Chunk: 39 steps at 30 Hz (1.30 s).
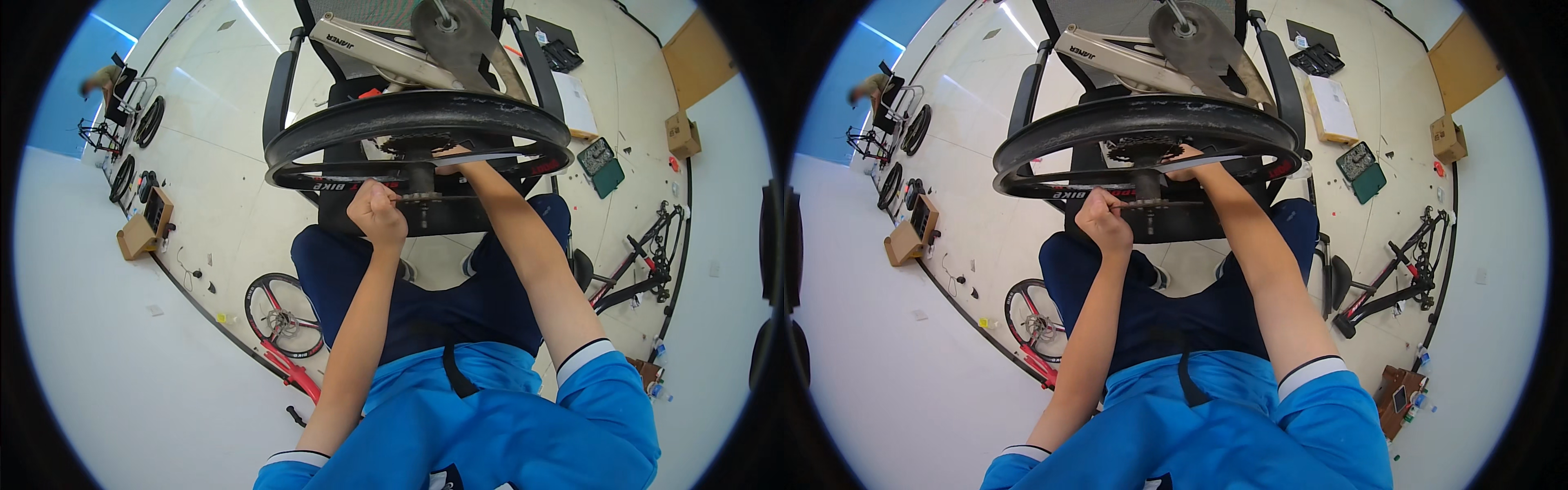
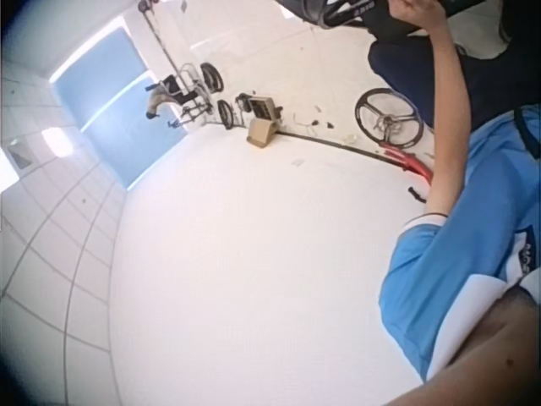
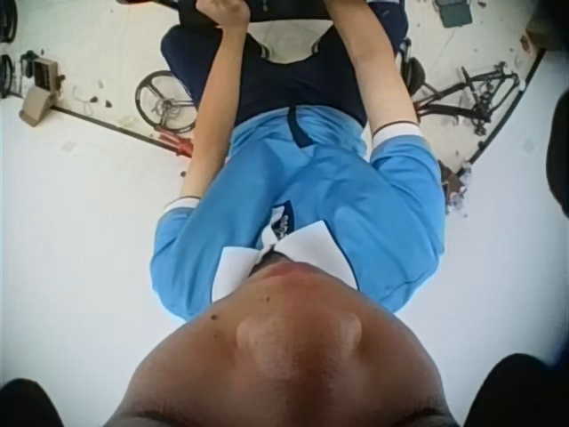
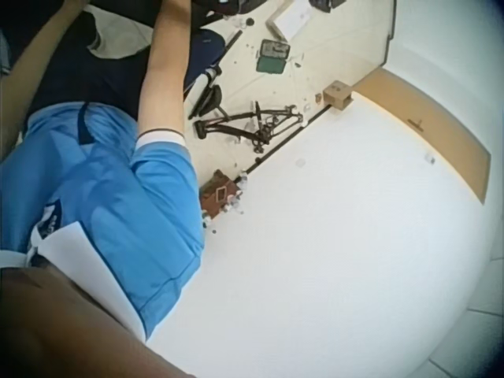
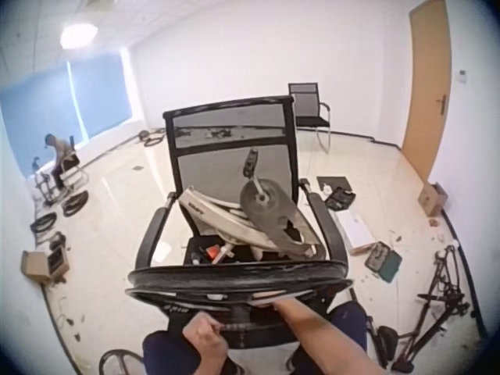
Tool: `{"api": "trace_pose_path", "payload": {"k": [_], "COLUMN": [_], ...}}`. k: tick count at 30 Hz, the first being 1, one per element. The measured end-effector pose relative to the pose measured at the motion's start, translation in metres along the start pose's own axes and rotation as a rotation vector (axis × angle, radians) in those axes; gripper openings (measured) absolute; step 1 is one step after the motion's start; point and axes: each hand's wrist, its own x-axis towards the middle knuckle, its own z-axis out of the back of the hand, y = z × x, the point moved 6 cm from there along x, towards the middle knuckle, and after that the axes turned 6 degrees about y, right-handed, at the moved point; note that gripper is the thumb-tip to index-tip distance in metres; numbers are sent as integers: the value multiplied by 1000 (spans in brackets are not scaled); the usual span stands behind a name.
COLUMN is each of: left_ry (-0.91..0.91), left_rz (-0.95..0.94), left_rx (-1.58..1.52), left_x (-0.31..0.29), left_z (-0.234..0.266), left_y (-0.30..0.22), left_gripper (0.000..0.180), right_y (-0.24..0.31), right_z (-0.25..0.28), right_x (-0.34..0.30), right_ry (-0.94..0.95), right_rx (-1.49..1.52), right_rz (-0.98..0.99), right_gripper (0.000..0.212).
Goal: The person assembles a bicycle wheel by attaching a disc brake rotor to the hub using bolts and a hex key. The person tightens the bolts in sequence and rotates the wheel to check alignment.
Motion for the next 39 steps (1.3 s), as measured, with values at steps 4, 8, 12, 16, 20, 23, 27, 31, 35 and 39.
{"api": "trace_pose_path", "payload": {"k": [4,8,12,16,20,23,27,31,35,39], "left_ry": [19,20,23,16,11,31,1,46,74,44], "left_rz": [14,1,-2,-22,3,55,217,263,309,265], "left_rx": [9,-8,-22,-26,22,-46,-111,-93,-161,-121], "left_x": [1,-5,-6,-2,6,22,39,56,67,70], "left_z": [-3,5,10,3,4,-14,-17,-18,-36,-21], "left_y": [-1,6,7,4,5,4,21,23,16,33], "left_gripper": [51,51,53,54,53,53,54,54,53,51], "right_y": [-12,-7,-3,-6,11,-10,-4,6,-20,10], "right_z": [-9,15,47,66,77,60,64,78,68,97], "right_x": [6,-9,-44,-76,-68,-80,-70,-74,-87,-90], "right_ry": [-37,-134,-303,-540,-235,-473,-249,-379,-523,-348], "right_rx": [-3,85,193,270,184,113,160,152,183,-17], "right_rz": [1,-67,-179,-218,-374,-258,-309,-196,-134,-311], "right_gripper": [19,21,23,26,30,31,27,18,17,26]}}
